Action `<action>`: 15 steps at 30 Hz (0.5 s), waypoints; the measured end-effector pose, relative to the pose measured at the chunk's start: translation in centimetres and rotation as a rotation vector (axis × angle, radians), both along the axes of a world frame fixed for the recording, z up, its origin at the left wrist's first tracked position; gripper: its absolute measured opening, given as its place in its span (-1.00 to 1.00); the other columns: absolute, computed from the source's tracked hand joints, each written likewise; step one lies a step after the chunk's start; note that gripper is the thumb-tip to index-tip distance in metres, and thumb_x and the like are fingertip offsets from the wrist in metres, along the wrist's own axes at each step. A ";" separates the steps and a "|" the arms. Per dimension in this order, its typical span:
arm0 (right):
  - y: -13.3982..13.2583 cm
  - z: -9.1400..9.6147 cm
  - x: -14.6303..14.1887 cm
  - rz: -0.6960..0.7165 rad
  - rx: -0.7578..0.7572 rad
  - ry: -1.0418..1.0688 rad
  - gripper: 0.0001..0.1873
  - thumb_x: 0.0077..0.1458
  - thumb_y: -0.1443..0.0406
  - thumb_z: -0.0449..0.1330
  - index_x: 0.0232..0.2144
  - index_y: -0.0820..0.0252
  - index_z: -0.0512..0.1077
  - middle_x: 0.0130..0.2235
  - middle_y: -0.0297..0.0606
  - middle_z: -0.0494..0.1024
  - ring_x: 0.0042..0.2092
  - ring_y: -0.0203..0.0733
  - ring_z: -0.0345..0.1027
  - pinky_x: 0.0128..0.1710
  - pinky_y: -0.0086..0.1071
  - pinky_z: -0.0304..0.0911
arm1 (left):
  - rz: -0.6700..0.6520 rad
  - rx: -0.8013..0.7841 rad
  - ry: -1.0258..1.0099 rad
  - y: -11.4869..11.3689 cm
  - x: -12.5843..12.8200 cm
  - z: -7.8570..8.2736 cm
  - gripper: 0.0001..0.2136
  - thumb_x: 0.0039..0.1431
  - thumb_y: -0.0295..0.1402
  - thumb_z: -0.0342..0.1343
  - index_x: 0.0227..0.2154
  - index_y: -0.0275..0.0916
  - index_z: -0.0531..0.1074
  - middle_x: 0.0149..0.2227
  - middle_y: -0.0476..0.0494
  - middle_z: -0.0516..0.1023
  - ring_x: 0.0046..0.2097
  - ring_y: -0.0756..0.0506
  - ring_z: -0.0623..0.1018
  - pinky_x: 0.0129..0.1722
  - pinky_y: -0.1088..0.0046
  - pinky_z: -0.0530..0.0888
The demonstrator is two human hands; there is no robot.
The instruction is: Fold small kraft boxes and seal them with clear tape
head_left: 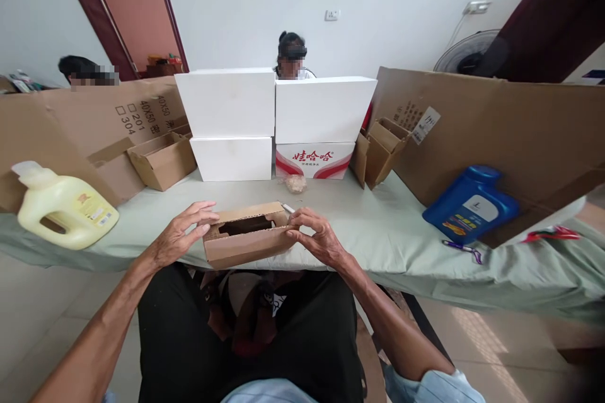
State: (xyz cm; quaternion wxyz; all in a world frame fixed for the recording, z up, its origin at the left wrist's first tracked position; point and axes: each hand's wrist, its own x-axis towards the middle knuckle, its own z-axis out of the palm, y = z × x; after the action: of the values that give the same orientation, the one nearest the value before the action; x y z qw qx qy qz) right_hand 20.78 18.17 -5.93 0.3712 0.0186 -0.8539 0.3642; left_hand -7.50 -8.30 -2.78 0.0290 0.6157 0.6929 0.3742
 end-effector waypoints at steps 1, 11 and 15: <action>-0.2 0.0 0.2 0.013 0.025 0.002 -0.61 0.44 -0.05 0.25 -0.28 0.07 0.58 -0.20 -0.15 0.63 -0.12 -0.03 0.51 -0.03 -0.14 0.43 | 0.010 -0.002 0.002 0.2 0.0 0.2 -0.61 0.47 -0.02 0.04 0.03 -0.14 0.65 0.28 -0.31 0.61 0.33 -0.32 0.58 0.33 0.05 0.54; -1.9 1.9 0.7 0.178 0.302 -0.182 -0.82 0.46 0.17 0.27 -0.03 0.05 0.65 0.20 -0.09 0.66 0.19 0.01 0.56 0.22 -0.06 0.39 | 0.133 0.213 0.145 2.5 0.9 -0.1 -0.76 0.46 -0.25 0.02 0.03 -0.15 0.50 0.03 -0.22 0.71 0.08 -0.19 0.71 0.13 0.21 0.63; -2.4 3.2 -0.5 0.219 0.553 -0.271 -0.73 0.44 0.21 0.28 0.10 0.12 0.61 0.18 -0.04 0.65 0.22 0.00 0.48 0.19 -0.16 0.38 | 0.044 0.347 0.326 2.3 1.7 -0.4 -0.79 0.48 -0.44 -0.03 -0.06 -0.14 0.51 0.09 -0.23 0.66 0.16 -0.16 0.66 0.19 0.21 0.60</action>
State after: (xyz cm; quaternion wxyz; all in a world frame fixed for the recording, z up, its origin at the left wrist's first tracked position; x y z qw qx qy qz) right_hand 20.23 15.81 -2.71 0.1937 0.1620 -0.9551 0.1553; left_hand -5.84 -6.05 -3.18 -0.1980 0.6484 0.6270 0.3838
